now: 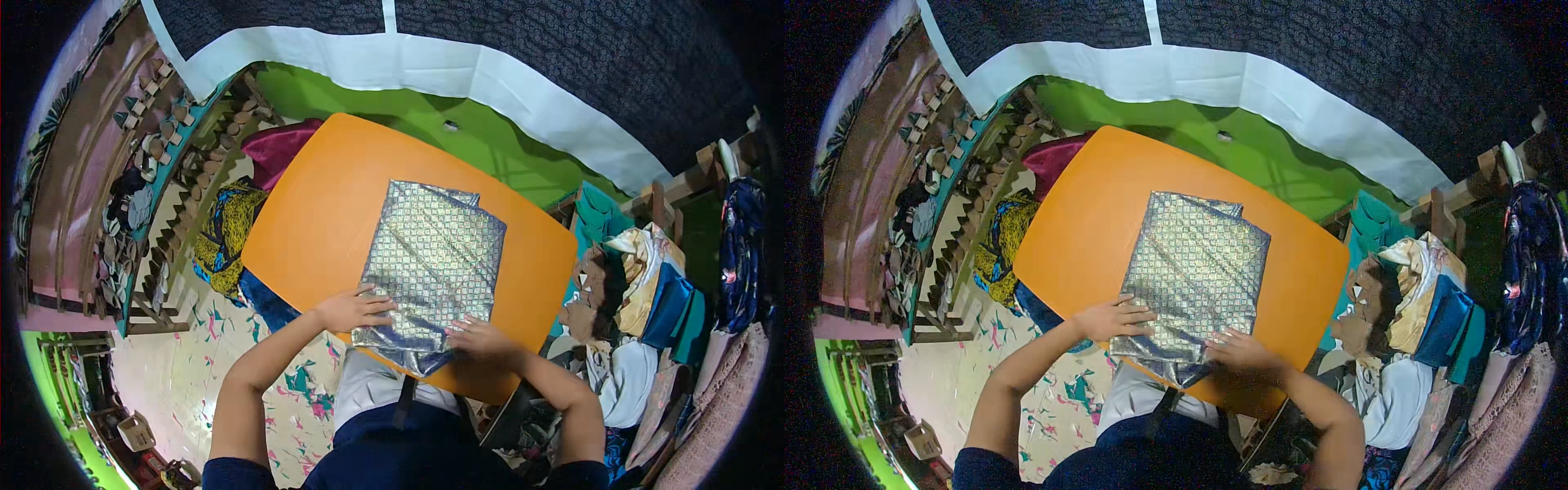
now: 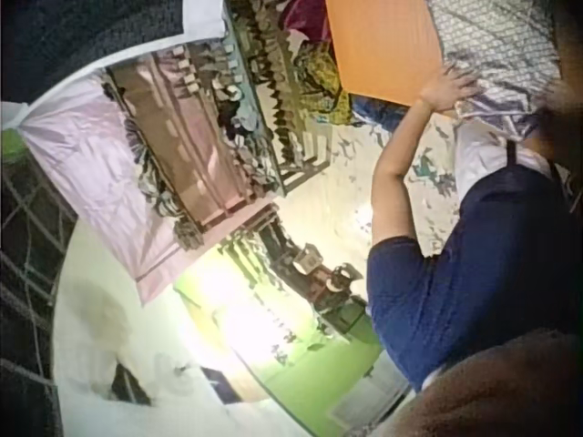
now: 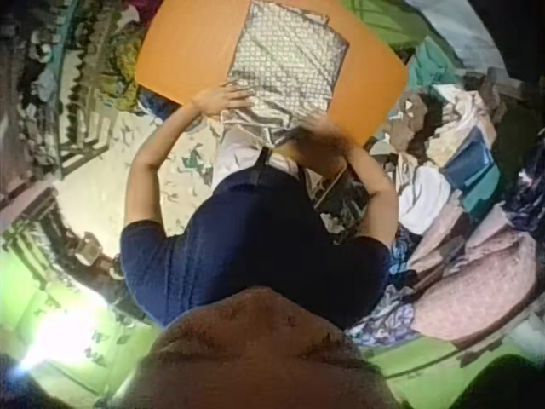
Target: Folding various fabric pieces and placing them on a shelf.
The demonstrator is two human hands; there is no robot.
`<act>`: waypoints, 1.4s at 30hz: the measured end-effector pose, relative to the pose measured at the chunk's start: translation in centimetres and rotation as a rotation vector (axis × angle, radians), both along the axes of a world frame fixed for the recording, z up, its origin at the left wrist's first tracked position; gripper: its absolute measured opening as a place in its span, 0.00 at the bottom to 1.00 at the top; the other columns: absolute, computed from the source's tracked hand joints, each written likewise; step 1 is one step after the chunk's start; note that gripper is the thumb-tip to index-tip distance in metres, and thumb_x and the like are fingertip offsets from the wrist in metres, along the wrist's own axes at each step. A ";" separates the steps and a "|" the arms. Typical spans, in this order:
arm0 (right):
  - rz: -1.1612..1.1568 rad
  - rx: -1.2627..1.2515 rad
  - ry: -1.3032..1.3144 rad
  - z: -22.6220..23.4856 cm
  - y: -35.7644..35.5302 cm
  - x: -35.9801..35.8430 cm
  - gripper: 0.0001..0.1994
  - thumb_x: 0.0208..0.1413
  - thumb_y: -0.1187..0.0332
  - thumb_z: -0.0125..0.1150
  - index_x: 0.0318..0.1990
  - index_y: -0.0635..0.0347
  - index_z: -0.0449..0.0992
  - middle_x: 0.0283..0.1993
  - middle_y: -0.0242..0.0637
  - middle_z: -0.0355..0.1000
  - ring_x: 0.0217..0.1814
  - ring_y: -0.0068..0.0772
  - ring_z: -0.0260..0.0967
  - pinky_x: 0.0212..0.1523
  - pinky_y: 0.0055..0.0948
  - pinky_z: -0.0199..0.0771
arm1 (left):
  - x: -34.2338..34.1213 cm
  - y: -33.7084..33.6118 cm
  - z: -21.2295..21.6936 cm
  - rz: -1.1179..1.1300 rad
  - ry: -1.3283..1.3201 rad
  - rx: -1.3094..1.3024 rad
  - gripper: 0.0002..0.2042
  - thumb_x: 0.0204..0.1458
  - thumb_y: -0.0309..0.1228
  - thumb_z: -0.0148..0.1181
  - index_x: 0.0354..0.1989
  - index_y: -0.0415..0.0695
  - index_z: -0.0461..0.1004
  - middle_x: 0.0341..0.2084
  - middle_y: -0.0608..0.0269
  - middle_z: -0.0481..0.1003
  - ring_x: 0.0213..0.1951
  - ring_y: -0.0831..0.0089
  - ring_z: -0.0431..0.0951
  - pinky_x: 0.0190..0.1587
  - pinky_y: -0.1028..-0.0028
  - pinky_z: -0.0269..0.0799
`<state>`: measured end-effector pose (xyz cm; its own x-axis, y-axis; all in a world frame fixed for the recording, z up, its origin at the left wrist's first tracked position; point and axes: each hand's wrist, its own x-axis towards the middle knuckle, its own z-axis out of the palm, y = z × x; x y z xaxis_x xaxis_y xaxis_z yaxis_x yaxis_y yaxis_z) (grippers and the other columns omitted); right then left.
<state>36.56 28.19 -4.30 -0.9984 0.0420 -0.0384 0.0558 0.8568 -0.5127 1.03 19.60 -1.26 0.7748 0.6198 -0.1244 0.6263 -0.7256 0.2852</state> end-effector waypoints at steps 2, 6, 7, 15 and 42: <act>-0.212 -0.196 -0.028 0.2 0.2 -0.2 0.17 0.53 0.64 0.49 0.51 0.53 0.67 0.50 0.44 0.67 0.54 0.36 0.64 0.60 0.34 0.55 | 0.0 0.5 0.7 0.135 -0.102 -0.194 0.24 0.46 0.35 0.50 0.56 0.57 0.60 0.57 0.65 0.59 0.57 0.68 0.61 0.60 0.60 0.51; -0.589 -1.027 -0.552 10.5 3.3 -3.9 0.18 0.59 0.58 0.46 0.47 0.65 0.68 0.46 0.43 0.69 0.47 0.29 0.66 0.51 0.31 0.64 | -1.1 0.9 5.0 0.657 -0.157 -0.730 0.21 0.46 0.38 0.55 0.49 0.45 0.66 0.45 0.52 0.70 0.47 0.61 0.70 0.50 0.69 0.62; -0.607 -1.021 -0.547 9.5 4.0 -2.8 0.18 0.59 0.58 0.46 0.47 0.65 0.68 0.46 0.43 0.69 0.47 0.29 0.66 0.51 0.31 0.64 | -0.9 1.8 5.5 0.766 -0.272 -0.863 0.20 0.48 0.39 0.54 0.47 0.42 0.68 0.43 0.52 0.72 0.44 0.62 0.71 0.48 0.71 0.64; -0.964 -2.181 0.144 0.1 10.6 -1.8 0.16 0.57 0.63 0.47 0.47 0.66 0.68 0.45 0.41 0.71 0.46 0.36 0.69 0.50 0.35 0.67 | -0.5 6.9 0.0 1.308 -1.093 -0.728 0.21 0.53 0.45 0.50 0.42 0.37 0.70 0.33 0.66 0.72 0.32 0.82 0.69 0.33 0.80 0.66; -1.108 -1.958 0.322 2.7 12.8 3.9 0.16 0.59 0.64 0.45 0.46 0.69 0.67 0.44 0.43 0.71 0.39 0.31 0.72 0.42 0.32 0.73 | 5.9 2.2 -1.0 0.923 -0.835 -0.710 0.18 0.54 0.43 0.50 0.42 0.39 0.69 0.30 0.56 0.74 0.34 0.74 0.71 0.41 0.72 0.67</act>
